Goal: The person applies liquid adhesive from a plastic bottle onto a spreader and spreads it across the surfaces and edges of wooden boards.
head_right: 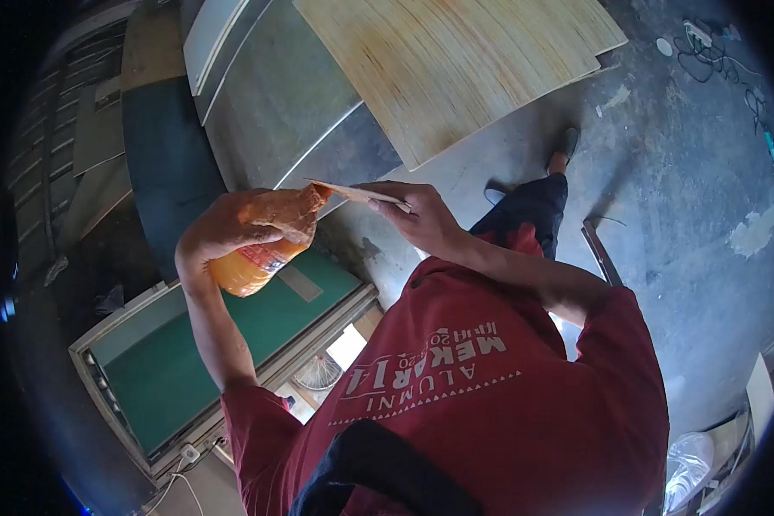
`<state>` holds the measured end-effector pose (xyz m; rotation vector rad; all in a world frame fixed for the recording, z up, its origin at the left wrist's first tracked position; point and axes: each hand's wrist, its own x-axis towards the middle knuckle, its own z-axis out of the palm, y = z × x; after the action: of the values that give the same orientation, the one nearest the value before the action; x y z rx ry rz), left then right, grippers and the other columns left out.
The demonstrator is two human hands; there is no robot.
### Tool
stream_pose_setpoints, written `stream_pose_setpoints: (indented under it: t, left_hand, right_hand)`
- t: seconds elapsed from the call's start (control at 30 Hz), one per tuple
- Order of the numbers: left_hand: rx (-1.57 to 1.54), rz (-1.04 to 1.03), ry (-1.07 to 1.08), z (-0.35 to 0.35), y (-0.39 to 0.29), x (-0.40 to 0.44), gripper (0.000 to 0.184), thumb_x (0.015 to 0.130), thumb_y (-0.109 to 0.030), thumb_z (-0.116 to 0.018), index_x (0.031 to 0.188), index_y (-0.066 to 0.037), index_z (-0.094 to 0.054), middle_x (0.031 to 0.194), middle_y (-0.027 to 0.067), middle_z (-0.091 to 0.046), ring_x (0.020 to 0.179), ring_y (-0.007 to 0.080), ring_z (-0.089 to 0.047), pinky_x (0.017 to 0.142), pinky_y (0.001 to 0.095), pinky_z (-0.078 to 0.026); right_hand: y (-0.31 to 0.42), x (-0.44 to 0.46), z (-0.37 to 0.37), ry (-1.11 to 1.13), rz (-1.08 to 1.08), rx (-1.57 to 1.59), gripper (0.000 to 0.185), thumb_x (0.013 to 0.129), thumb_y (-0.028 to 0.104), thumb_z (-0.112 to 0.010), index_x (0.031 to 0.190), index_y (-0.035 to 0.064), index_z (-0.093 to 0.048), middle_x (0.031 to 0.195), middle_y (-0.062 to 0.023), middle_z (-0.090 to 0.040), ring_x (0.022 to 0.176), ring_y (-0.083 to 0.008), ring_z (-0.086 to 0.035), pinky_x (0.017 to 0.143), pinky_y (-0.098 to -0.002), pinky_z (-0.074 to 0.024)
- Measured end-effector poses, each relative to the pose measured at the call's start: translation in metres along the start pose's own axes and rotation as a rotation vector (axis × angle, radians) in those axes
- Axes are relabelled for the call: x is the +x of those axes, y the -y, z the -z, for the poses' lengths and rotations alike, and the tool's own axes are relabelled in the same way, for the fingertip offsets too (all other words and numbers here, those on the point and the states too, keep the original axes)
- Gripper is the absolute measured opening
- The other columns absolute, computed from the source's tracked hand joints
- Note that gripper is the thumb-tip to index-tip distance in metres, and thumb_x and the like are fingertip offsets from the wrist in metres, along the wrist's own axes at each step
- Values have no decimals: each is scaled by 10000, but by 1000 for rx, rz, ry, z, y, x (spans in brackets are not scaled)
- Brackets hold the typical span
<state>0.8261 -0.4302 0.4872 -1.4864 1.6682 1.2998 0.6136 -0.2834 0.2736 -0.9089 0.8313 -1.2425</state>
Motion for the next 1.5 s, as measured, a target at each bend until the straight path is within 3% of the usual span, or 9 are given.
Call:
stream_pose_setpoints:
  t: [0.23, 0.4, 0.47, 0.63, 0.77, 0.9, 1.13, 1.37, 1.5]
  left_hand:
    - [-383, -436, -336, -69, 50, 24, 527, 868, -224, -798, 1282, 25, -588, 1145, 101, -693, 1044, 163, -647, 925, 334, -516]
    - [-928, -505, -726, -139, 83, 46, 543, 881, -156, -777, 1336, -1, -526, 1240, 84, -636, 1148, 168, -599, 1022, 337, -454]
    - [-1070, -549, -850, -166, 101, 52, 600, 868, -85, -770, 1379, 0, -466, 1296, 87, -593, 1200, 182, -573, 1054, 338, -431]
    - [-1248, -530, -1031, -237, 164, 84, 620, 869, -58, -752, 1398, 23, -438, 1296, 122, -585, 1187, 214, -584, 1050, 365, -448]
    - [-1435, -349, -1241, -306, 210, 109, 669, 849, -36, -754, 1428, 12, -422, 1324, 135, -575, 1213, 252, -573, 1069, 399, -455]
    - [-1462, -283, -1298, -360, 229, 125, 710, 820, -59, -781, 1432, 4, -426, 1338, 138, -567, 1231, 260, -557, 1090, 412, -432]
    - [-1515, -34, -1281, -457, 274, 174, 807, 763, -103, -815, 1463, -3, -427, 1382, 147, -549, 1250, 288, -546, 1091, 424, -427]
    - [-1566, 217, -1222, -550, 285, 197, 798, 746, -62, -831, 1455, -12, -468, 1361, 141, -589, 1219, 281, -574, 1061, 418, -446]
    - [-1282, 332, -1220, -595, 303, 214, 747, 752, -77, -846, 1416, -5, -510, 1308, 139, -625, 1184, 262, -595, 1042, 401, -454]
  right_hand:
    - [34, 4, 28, 21, 432, -497, 447, 811, -95, -578, 1231, 20, -679, 1218, -149, -698, 1109, -325, -670, 968, -377, -518]
    - [69, -11, 69, -97, 118, -433, 260, 962, 59, -560, 1162, -21, -705, 1086, -136, -743, 991, -185, -689, 890, -311, -519]
    - [101, -1, 100, -268, 10, -691, 256, 986, 87, -543, 1159, 18, -719, 1089, -123, -748, 965, -201, -708, 871, -310, -531]
    - [59, 5, 167, -110, 413, -1596, 390, 816, 34, -599, 1194, 59, -692, 1158, -89, -705, 1057, -299, -652, 913, -414, -509]
    - [40, -31, 156, 155, 372, -1756, 460, 761, 68, -630, 1218, 94, -675, 1253, -71, -657, 1186, -270, -582, 958, -433, -465]
    - [53, 3, 161, -117, 378, -1795, 411, 769, 37, -619, 1171, 86, -687, 1194, -72, -687, 1088, -284, -626, 894, -419, -475]
    - [39, -34, 135, 145, 147, -1721, 444, 775, -43, -568, 1169, 107, -708, 1088, -102, -725, 1009, -300, -666, 867, -436, -487]
    - [71, -2, 175, -263, 291, -1857, 393, 814, -25, -572, 1164, 85, -710, 1150, -115, -713, 1066, -303, -671, 853, -440, -503]
    - [53, -25, 182, -10, 409, -1861, 398, 812, -5, -573, 1176, 95, -699, 1106, -99, -711, 1021, -296, -661, 848, -419, -496]
